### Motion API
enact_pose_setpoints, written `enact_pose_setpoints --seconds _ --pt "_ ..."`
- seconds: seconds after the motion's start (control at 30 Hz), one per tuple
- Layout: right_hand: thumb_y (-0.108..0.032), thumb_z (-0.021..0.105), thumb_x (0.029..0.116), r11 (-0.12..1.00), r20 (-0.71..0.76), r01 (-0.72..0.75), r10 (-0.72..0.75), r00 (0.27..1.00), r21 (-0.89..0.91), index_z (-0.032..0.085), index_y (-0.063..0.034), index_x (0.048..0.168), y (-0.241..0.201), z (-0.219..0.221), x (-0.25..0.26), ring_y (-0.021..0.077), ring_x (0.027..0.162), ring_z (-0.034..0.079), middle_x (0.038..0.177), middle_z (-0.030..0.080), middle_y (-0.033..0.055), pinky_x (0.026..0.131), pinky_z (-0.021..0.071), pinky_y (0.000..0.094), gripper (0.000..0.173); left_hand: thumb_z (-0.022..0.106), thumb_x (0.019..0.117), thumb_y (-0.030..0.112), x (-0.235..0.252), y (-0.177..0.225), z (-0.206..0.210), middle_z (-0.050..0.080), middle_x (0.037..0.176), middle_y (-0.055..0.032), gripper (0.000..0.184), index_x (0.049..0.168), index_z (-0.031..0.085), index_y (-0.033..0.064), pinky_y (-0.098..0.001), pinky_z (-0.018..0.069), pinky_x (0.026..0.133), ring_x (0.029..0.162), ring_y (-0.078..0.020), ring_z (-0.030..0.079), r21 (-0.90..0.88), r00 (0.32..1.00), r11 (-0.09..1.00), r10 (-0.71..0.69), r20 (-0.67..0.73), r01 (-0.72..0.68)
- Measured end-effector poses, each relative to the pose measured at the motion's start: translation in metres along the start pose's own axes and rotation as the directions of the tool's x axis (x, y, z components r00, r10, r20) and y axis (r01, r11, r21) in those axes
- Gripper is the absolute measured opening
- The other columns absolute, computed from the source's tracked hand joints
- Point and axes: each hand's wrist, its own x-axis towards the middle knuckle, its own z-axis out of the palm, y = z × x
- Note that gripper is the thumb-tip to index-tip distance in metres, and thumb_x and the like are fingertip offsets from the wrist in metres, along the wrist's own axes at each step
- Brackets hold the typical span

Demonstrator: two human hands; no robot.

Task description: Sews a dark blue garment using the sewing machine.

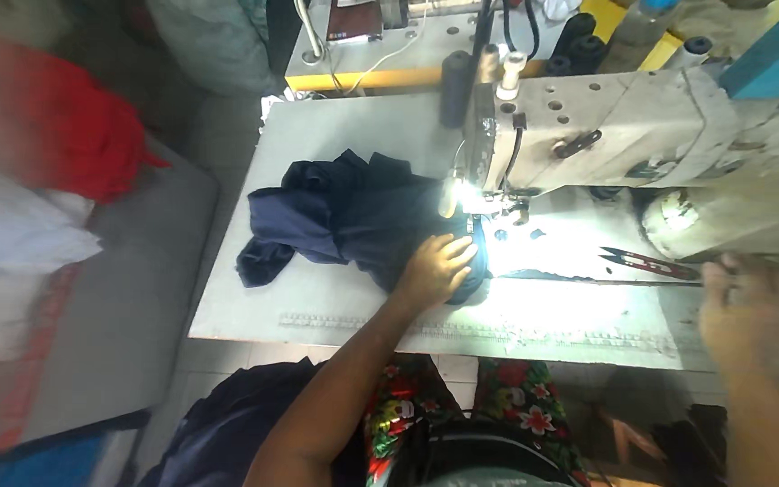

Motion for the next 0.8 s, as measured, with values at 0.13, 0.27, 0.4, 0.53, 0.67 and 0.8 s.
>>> enact_pose_setpoints --seconds 0.13,0.27,0.4,0.53,0.67,0.8 --pt "-0.041 0.043 0.1083 1.000 0.065 0.012 -0.010 0.998 -0.020 0.054 -0.0004 0.146 0.004 0.014 -0.019 0.0483 0.142 0.045 0.150 0.052 0.0258 0.115 0.0198 0.0739 0.057 0.058 0.1003 0.018 0.001 0.000 0.000 0.066 0.138 -0.0100 0.034 0.130 0.072 0.0099 -0.0542 0.0431 0.111 0.130 -0.0368 0.060 0.009 1.000 1.000 0.007 -0.014 -0.006" --pt "-0.042 0.044 0.1079 1.000 0.071 0.002 -0.001 0.997 -0.020 0.052 0.0000 0.148 0.003 0.015 -0.022 0.0488 0.144 0.043 0.152 0.049 0.0259 0.116 0.0196 0.0734 0.059 0.058 0.0998 0.017 0.001 0.002 -0.001 0.066 0.138 -0.0106 0.034 0.130 0.072 0.0091 -0.0548 0.0433 0.111 0.130 -0.0378 0.060 0.007 1.000 1.000 0.006 -0.014 -0.006" --pt "-0.042 0.044 0.1079 1.000 0.070 0.000 0.002 0.998 -0.022 0.053 0.0009 0.147 0.001 0.014 -0.020 0.0489 0.143 0.043 0.151 0.050 0.0269 0.115 0.0199 0.0733 0.059 0.058 0.1001 0.018 0.001 0.001 0.000 0.067 0.138 -0.0099 0.034 0.130 0.072 0.0099 -0.0541 0.0435 0.111 0.130 -0.0373 0.060 0.011 1.000 1.000 0.010 -0.018 -0.010" --pt "-0.043 0.043 0.1078 0.999 0.062 0.006 -0.004 0.998 -0.031 0.052 0.0011 0.147 0.002 0.016 -0.022 0.0493 0.143 0.044 0.151 0.050 0.0275 0.114 0.0207 0.0737 0.060 0.058 0.1004 0.017 0.001 0.001 -0.001 0.066 0.139 -0.0099 0.034 0.131 0.071 0.0098 -0.0540 0.0426 0.112 0.131 -0.0373 0.059 0.008 1.000 1.000 0.004 -0.004 -0.004" --pt "-0.044 0.043 0.1078 0.999 0.053 0.008 -0.006 0.999 -0.040 0.052 0.0000 0.148 0.003 0.019 -0.022 0.0481 0.143 0.044 0.152 0.050 0.0256 0.114 0.0207 0.0736 0.060 0.058 0.1005 0.017 0.001 0.001 -0.001 0.066 0.139 -0.0098 0.034 0.131 0.071 0.0100 -0.0537 0.0431 0.111 0.131 -0.0370 0.059 0.014 1.000 1.000 0.004 -0.004 -0.004" --pt "-0.044 0.042 0.1078 1.000 0.052 0.018 -0.016 0.998 -0.026 0.051 0.0011 0.148 0.003 0.018 -0.023 0.0501 0.142 0.043 0.152 0.049 0.0268 0.113 0.0213 0.0750 0.061 0.059 0.1000 0.016 0.001 0.002 -0.002 0.066 0.138 -0.0113 0.034 0.130 0.071 0.0084 -0.0552 0.0424 0.112 0.131 -0.0384 0.059 -0.003 1.000 1.000 -0.001 -0.005 0.001"
